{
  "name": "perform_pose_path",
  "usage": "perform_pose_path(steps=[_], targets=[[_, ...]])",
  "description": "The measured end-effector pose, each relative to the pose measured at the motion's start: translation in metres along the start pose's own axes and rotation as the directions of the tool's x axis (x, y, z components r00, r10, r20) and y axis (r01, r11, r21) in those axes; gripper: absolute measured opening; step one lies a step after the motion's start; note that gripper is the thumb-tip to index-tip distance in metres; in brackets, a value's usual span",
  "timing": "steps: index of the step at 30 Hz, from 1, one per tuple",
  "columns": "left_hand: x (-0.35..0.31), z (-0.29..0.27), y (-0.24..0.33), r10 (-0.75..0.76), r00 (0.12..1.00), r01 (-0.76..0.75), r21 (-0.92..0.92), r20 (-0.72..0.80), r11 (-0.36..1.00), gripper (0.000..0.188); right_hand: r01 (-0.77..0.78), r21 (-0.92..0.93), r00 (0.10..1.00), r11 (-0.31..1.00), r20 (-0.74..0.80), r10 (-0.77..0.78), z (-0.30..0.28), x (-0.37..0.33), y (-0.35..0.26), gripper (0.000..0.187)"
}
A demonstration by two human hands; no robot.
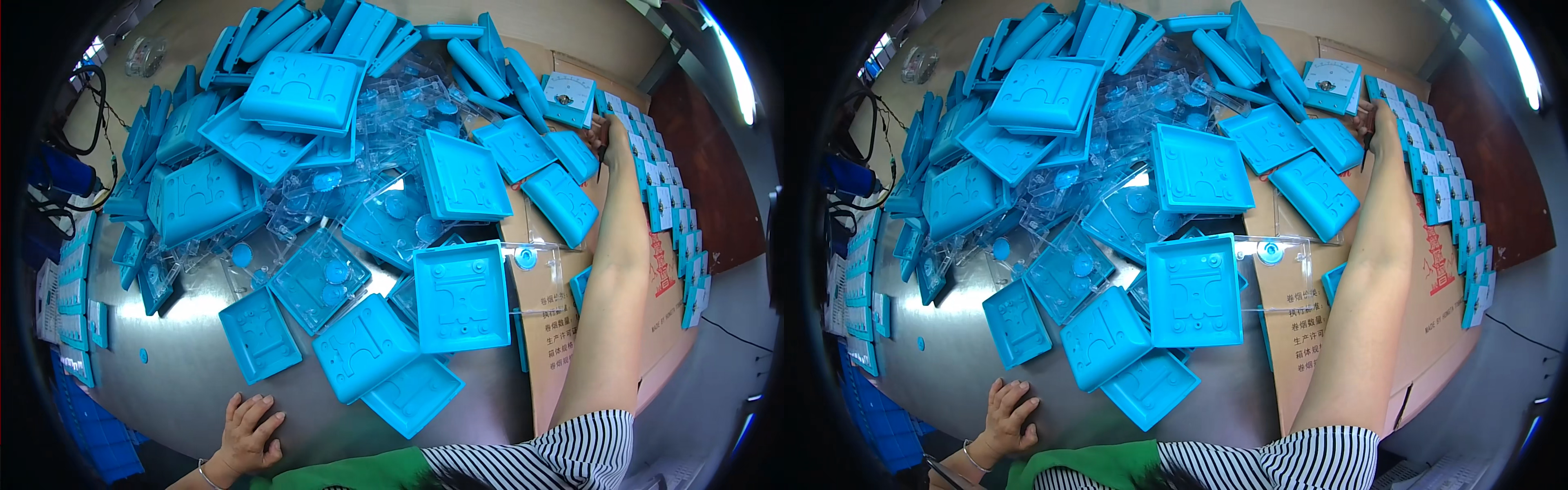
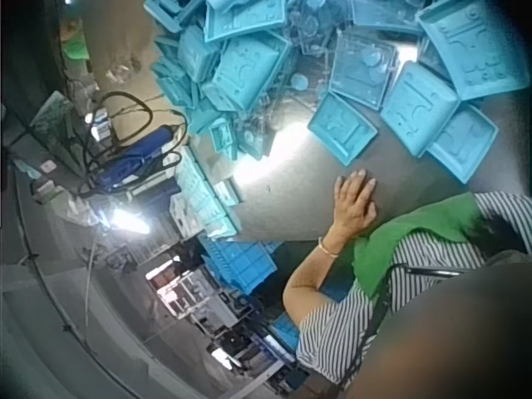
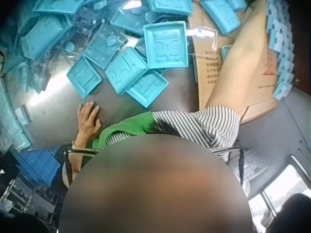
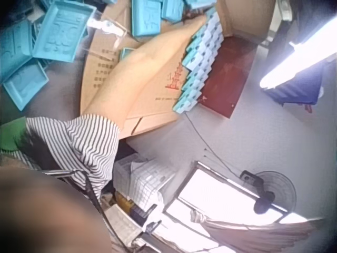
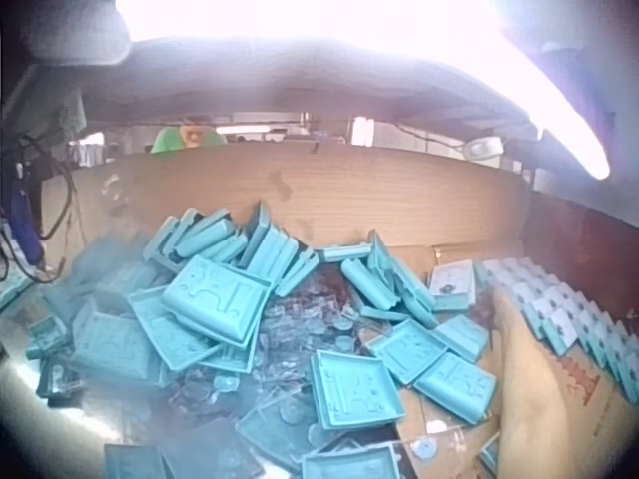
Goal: Assembling analog galvanometer components by fitting clear plastic covers and adjustment knobs onto meter cases.
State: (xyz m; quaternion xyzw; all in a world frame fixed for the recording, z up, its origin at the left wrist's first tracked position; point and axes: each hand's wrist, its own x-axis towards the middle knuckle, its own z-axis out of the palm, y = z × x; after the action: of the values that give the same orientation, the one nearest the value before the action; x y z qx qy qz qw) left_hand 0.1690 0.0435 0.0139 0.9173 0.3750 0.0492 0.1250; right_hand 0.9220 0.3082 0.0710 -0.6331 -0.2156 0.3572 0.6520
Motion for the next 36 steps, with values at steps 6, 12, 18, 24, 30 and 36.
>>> perform_pose_path(steps=[6, 12, 18, 24, 30, 36], targets=[[-0.001, -0.001, 0.001, 0.004, 1.000, -0.005, 0.022, 0.006, 1.000, 0.048, 0.133, -0.345, 0.989, 0.929, -0.016, -0.147, 0.029, -0.025, 0.003, 0.064], [0.001, 0.001, 0.001, 0.026, 1.000, -0.026, 0.011, -0.005, 1.000, 0.049, 0.419, -0.283, 0.890, 0.863, -0.062, -0.452, 0.008, -0.039, -0.021, 0.057], [0.003, -0.006, 0.001, 0.038, 0.999, -0.037, 0.037, -0.017, 0.999, 0.051, 0.578, -0.361, 0.807, 0.732, 0.123, -0.577, 0.011, -0.126, -0.082, 0.034], [0.004, -0.007, 0.001, 0.044, 0.998, -0.044, -0.009, -0.037, 0.999, 0.053, 0.485, -0.019, 0.677, 0.874, 0.641, -0.361, 0.081, -0.316, -0.061, 0.033], [-0.003, -0.002, -0.005, -0.001, 0.994, -0.022, -0.209, -0.109, 0.978, 0.048, 0.123, -0.138, 0.420, 0.983, 0.904, 0.074, 0.162, -0.408, 0.011, 0.028], [-0.007, -0.003, -0.011, 0.071, 0.977, -0.132, -0.307, -0.202, 0.943, 0.037, 0.199, -0.405, 0.452, 0.892, 0.846, 0.283, 0.186, -0.405, 0.036, 0.017]])
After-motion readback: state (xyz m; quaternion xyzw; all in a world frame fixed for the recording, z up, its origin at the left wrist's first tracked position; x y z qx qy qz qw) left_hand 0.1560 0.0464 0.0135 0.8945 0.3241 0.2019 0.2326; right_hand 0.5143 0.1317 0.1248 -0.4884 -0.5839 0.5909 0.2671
